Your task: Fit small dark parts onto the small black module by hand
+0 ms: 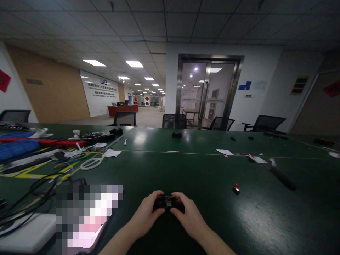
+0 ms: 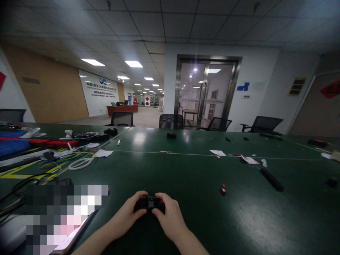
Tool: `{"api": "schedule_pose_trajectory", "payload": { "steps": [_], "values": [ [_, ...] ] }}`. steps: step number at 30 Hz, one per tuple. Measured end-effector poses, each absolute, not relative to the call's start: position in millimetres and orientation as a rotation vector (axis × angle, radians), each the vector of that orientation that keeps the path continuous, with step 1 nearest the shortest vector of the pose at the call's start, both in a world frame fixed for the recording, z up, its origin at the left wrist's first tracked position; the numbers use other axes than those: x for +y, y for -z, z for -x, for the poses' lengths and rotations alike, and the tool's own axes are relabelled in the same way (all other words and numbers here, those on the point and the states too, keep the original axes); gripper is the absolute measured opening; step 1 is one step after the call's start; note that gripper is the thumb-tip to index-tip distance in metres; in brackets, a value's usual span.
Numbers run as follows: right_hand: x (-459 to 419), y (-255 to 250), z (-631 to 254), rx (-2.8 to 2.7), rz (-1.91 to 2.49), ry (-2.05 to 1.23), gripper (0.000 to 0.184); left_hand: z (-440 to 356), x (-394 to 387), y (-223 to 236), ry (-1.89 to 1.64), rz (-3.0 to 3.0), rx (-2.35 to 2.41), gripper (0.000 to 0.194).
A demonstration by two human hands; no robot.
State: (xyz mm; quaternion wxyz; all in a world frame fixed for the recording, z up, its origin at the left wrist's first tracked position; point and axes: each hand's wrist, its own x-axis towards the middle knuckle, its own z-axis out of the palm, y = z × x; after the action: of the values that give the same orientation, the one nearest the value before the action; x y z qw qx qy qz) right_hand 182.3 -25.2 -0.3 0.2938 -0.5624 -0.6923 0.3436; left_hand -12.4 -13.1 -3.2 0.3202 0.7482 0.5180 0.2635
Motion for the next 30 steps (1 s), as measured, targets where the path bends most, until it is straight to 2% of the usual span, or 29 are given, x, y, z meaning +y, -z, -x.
{"api": "schedule_pose_trajectory", "payload": {
  "steps": [10, 20, 30],
  "values": [
    [-24, 0, -181, -1.805, 1.480, -0.921, 0.042, 18, -5, 19, -0.740, -1.944, 1.300, 0.050],
    [-24, 0, -182, -1.822, 1.508, -0.917, 0.041, 13, -12, 3, -0.678, -1.923, 1.398, 0.048],
    [-23, 1, -182, -1.840, 1.476, -0.890, 0.038, 13, -8, 10, -0.694, -1.929, 1.353, 0.052]
  ]
}}
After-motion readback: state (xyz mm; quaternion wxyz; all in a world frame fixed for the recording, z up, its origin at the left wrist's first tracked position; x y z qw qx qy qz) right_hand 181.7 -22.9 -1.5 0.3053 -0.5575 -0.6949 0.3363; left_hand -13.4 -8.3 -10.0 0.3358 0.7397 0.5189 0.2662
